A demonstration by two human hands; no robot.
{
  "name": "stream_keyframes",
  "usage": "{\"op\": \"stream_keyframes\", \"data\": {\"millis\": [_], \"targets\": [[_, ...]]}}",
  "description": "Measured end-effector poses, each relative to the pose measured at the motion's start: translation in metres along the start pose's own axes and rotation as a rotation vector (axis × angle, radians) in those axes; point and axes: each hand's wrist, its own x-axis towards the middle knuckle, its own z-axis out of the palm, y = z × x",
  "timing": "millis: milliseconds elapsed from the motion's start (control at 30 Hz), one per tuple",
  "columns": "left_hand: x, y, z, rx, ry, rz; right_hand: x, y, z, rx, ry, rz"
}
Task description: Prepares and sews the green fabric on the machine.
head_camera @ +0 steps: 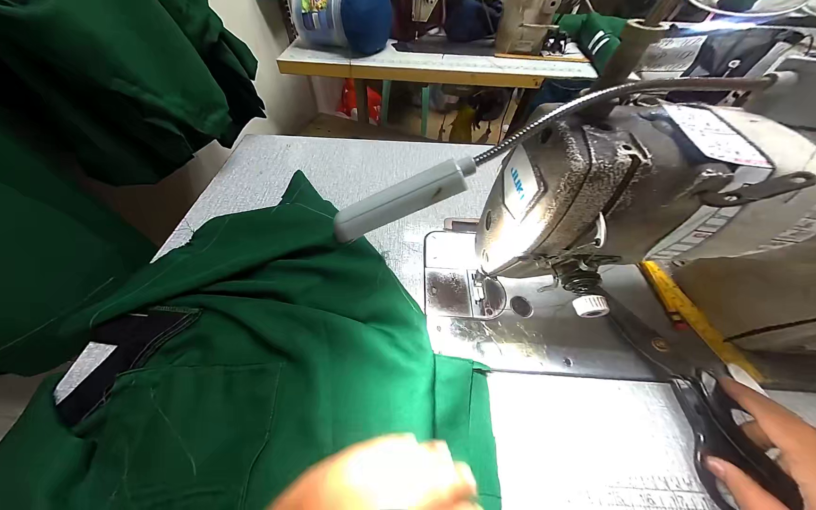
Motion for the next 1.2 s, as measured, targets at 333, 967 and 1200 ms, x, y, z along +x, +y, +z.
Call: {"op": "stream_keyframes", "data": {"millis": [333, 967, 1200], "targets": [[-0.004, -0.093, 0.025, 0.386, -0.07, -0.141, 0.0, -0.022, -0.008, -0.228, 0.184, -0.218], [0.02, -0.079, 0.024, 0.254, -0.208, -0.166, 0.174, -0.113, 0.005, 0.188, -0.29, -0.313], [0.021, -0.078, 0.022, 0.237, -0.22, -0.177, 0.153, -0.112, 0.043, 0.471, 0.093, -0.279]]}}
